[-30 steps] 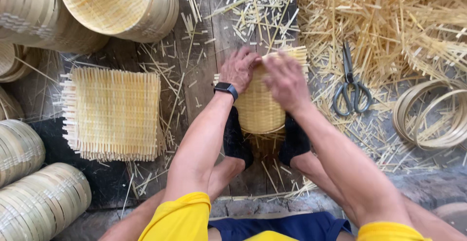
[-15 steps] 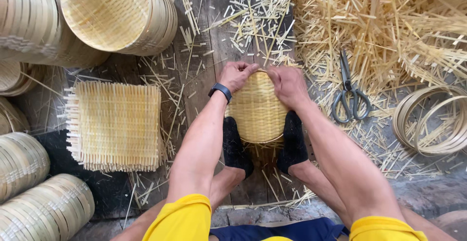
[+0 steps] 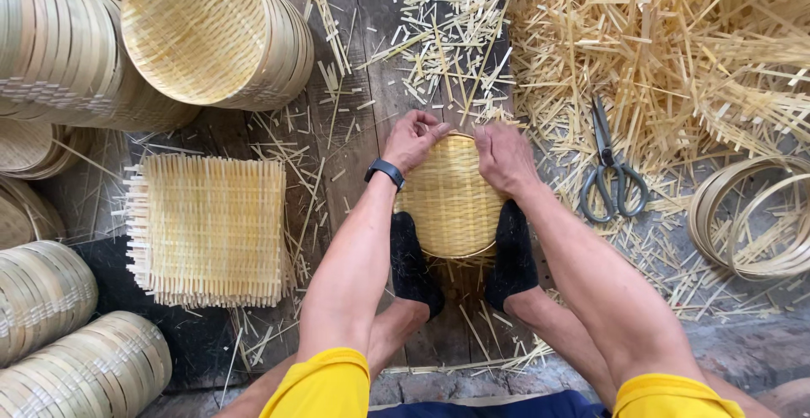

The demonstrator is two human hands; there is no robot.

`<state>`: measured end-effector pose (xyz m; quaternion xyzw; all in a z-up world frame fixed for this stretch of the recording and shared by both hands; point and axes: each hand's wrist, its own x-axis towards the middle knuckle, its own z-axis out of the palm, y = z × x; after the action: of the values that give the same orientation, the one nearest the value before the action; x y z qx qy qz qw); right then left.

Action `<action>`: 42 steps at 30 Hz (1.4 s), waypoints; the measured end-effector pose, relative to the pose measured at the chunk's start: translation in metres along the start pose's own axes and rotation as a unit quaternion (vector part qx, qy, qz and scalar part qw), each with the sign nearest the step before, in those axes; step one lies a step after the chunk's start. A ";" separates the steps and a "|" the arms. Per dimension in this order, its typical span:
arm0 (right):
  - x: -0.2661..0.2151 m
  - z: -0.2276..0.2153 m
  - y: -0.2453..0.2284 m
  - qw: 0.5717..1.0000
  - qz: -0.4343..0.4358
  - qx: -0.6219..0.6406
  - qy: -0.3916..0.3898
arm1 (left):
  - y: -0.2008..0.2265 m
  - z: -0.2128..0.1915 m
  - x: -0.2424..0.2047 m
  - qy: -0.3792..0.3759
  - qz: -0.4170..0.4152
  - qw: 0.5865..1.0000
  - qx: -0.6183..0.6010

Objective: The person weaves thin bamboo strips around a circular wooden mold, secures them by overlapping and pressing, and trims the excess bamboo with shears.

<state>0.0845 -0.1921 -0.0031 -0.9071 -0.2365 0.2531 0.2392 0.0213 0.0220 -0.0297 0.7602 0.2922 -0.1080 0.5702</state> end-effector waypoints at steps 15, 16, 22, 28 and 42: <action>0.051 0.010 -0.100 0.962 0.026 -0.166 -0.215 | -0.055 0.021 -0.124 0.385 -0.010 0.923 0.018; 0.046 0.007 -0.101 0.962 0.033 -0.165 -0.216 | -0.059 0.018 -0.120 0.379 -0.010 0.925 0.010; 0.041 -0.013 -0.125 0.960 0.085 -0.151 -0.218 | -0.078 -0.014 -0.095 0.175 -0.262 0.867 -0.385; 0.032 -0.002 -0.096 0.997 -0.016 -0.031 -0.071 | -0.075 -0.026 -0.085 0.132 -0.291 0.879 -0.355; -0.384 -0.188 -0.101 0.877 -0.115 0.125 0.450 | 0.093 -0.010 -0.102 0.070 0.138 0.952 0.265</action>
<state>-0.1307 -0.3843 0.3284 -0.8522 -0.1725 -0.1844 0.4582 -0.0102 -0.0181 0.0991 0.9225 0.1844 -0.0490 0.3354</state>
